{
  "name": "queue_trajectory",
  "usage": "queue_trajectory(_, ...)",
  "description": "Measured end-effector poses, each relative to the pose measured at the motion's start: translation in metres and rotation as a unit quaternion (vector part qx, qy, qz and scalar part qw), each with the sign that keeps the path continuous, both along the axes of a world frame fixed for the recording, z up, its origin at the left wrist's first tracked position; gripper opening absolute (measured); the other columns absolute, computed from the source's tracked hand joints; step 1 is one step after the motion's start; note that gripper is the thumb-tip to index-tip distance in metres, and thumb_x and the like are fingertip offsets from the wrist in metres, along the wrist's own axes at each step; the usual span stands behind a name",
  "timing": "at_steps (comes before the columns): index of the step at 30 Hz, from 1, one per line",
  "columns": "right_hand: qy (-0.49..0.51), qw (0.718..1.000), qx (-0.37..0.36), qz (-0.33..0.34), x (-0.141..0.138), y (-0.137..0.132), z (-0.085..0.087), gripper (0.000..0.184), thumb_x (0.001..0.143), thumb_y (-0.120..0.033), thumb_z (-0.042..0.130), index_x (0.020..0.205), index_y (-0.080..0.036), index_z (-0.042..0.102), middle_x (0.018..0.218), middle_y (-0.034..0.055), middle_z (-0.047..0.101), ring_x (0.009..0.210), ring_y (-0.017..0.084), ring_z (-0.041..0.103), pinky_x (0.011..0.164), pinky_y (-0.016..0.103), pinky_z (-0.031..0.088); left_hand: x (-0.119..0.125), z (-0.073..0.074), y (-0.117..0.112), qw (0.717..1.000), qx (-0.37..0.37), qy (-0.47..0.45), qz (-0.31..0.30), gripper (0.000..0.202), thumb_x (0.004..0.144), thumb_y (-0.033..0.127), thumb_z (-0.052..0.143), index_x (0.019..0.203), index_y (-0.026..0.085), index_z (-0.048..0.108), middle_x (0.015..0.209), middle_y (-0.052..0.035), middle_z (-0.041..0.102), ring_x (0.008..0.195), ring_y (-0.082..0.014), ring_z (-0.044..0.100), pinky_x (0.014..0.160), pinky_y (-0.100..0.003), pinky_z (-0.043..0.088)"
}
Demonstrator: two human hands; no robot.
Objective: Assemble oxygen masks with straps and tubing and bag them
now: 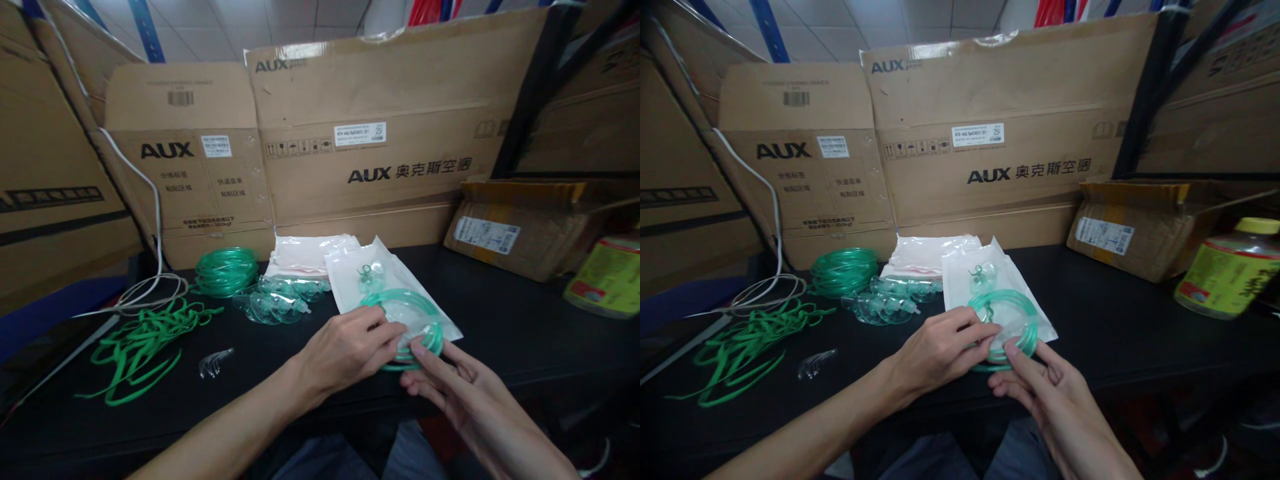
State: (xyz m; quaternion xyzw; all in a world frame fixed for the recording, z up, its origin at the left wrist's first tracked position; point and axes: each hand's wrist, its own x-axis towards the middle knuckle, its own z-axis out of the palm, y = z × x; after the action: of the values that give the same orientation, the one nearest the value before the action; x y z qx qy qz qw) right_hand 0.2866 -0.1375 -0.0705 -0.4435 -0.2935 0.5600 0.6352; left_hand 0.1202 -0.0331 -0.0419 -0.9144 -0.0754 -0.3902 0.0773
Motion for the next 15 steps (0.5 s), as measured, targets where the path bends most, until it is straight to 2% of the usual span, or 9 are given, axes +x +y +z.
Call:
queue_trajectory(5, 0.044, 0.996, 0.006, -0.077, 0.002, 0.001, 0.006, 0.048, 0.066, -0.026, 0.094, 0.108, -0.015, 0.074, 0.109, 0.0096, 0.078, 0.090, 0.021, 0.077, 0.087, 0.028, 0.065, -0.004, 0.002, 0.002, 1.000, 0.010, -0.020, 0.002, 0.021, 0.103, 0.020, 0.050, 0.108, 0.012, 0.069, 0.084, -0.0031, 0.068, 0.076, -0.0127, 0.068, 0.077, -0.022, 0.059)
queue_trajectory(9, 0.075, 0.992, 0.004, -0.102, -0.007, 0.006, 0.015, 0.049, 0.054, -0.028, 0.099, 0.094, -0.012, 0.076, 0.100, 0.0106, 0.079, 0.093, 0.025, 0.077, 0.087, 0.027, 0.064, -0.001, 0.003, 0.000, 1.000, 0.019, -0.009, 0.002, 0.026, 0.106, 0.024, 0.046, 0.111, 0.013, 0.069, 0.083, -0.0031, 0.069, 0.076, -0.0124, 0.068, 0.078, -0.023, 0.060)
queue_trajectory(12, 0.069, 0.993, 0.038, -0.091, -0.016, 0.014, 0.017, 0.039, 0.056, -0.028, 0.098, 0.084, -0.014, 0.076, 0.095, 0.0078, 0.078, 0.097, 0.025, 0.075, 0.086, 0.027, 0.065, 0.003, 0.004, -0.003, 0.999, 0.033, 0.005, -0.005, 0.030, 0.107, 0.026, 0.043, 0.115, 0.012, 0.068, 0.081, -0.0030, 0.068, 0.074, -0.0121, 0.068, 0.076, -0.022, 0.060)
queue_trajectory(15, 0.064, 0.992, 0.077, -0.082, -0.022, 0.021, 0.016, 0.030, 0.058, -0.025, 0.096, 0.072, -0.016, 0.071, 0.092, 0.0045, 0.077, 0.100, 0.024, 0.074, 0.086, 0.027, 0.064, 0.006, 0.006, -0.005, 0.999, 0.049, 0.003, -0.002, 0.030, 0.107, 0.025, 0.043, 0.108, 0.011, 0.070, 0.078, -0.0028, 0.067, 0.073, -0.0116, 0.068, 0.074, -0.021, 0.060)
